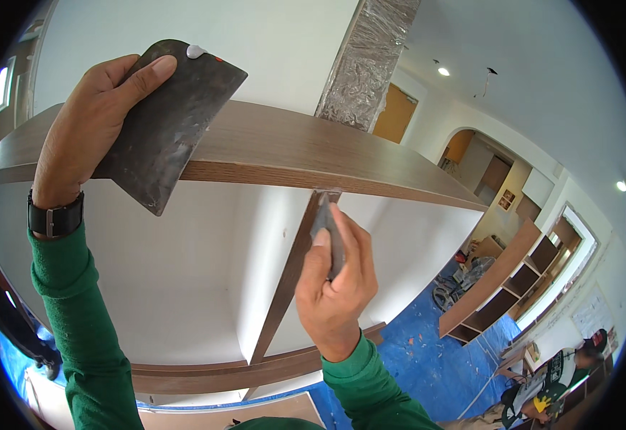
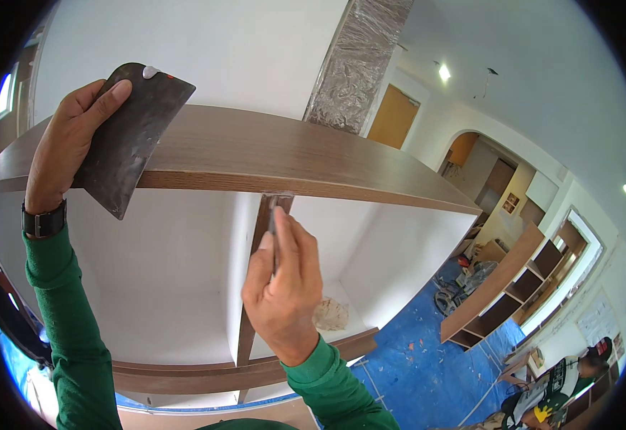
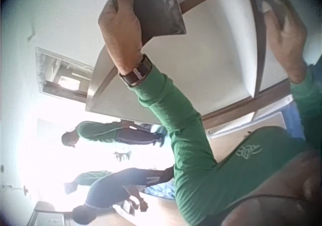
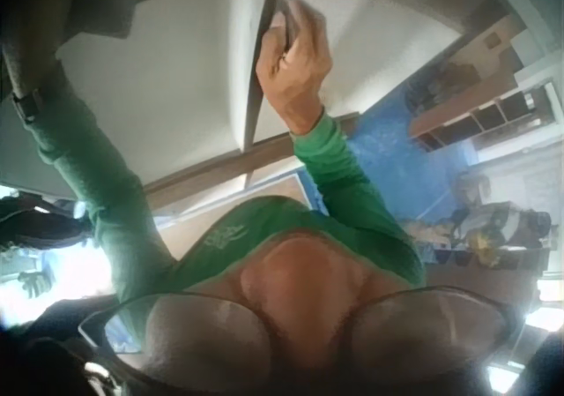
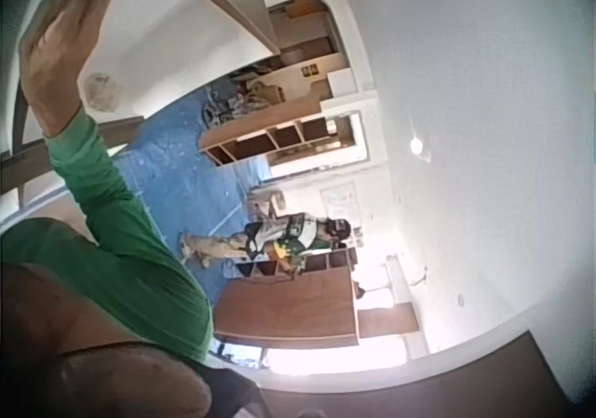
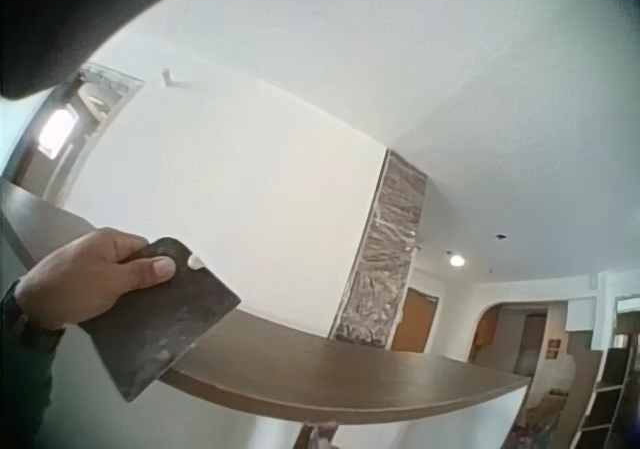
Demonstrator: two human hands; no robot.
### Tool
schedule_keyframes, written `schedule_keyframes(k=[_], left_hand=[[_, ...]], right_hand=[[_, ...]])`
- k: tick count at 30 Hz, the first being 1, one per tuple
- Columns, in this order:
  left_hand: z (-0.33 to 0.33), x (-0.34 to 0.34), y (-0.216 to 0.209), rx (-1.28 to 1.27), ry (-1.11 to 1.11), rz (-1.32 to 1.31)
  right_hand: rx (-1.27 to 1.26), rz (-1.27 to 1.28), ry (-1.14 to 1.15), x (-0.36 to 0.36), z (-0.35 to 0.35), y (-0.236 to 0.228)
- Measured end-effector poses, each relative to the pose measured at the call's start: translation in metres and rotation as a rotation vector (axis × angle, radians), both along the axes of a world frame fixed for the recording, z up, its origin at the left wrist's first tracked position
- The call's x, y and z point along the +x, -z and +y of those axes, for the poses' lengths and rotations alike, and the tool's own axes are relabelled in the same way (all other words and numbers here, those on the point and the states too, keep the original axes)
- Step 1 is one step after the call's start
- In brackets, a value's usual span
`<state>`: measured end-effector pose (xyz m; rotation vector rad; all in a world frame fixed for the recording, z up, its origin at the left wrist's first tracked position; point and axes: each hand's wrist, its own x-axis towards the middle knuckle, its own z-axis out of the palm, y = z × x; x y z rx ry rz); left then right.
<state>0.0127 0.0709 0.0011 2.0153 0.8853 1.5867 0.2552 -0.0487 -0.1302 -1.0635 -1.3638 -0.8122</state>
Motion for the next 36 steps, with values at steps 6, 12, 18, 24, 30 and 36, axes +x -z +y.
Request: schedule_keyframes(k=[6,12,18,24,30,36], left_hand=[[0.006,-0.001,0.002,0.029,0.017,-0.024],[0.003,-0.003,0.001,0.036,-0.013,0.029],[0.004,-0.003,0.002,0.057,0.033,0.006],[0.009,-0.004,0.003,0.083,-0.004,0.036],[0.005,-0.005,0.002,0.061,0.002,0.022],[0.01,0.0,0.006,0.122,-0.008,-0.047]], right_hand=[[-0.011,0.102,-0.011,0.01,-0.007,0.003],[0.001,0.052,0.031,0.0,-0.002,0.001],[-0.027,0.124,0.064,0.003,-0.006,0.004],[0.001,0.112,0.022,0.002,-0.003,0.003],[0.014,0.013,0.034,-0.007,0.001,-0.002],[0.018,0.002,0.032,-0.006,0.002,-0.001]])
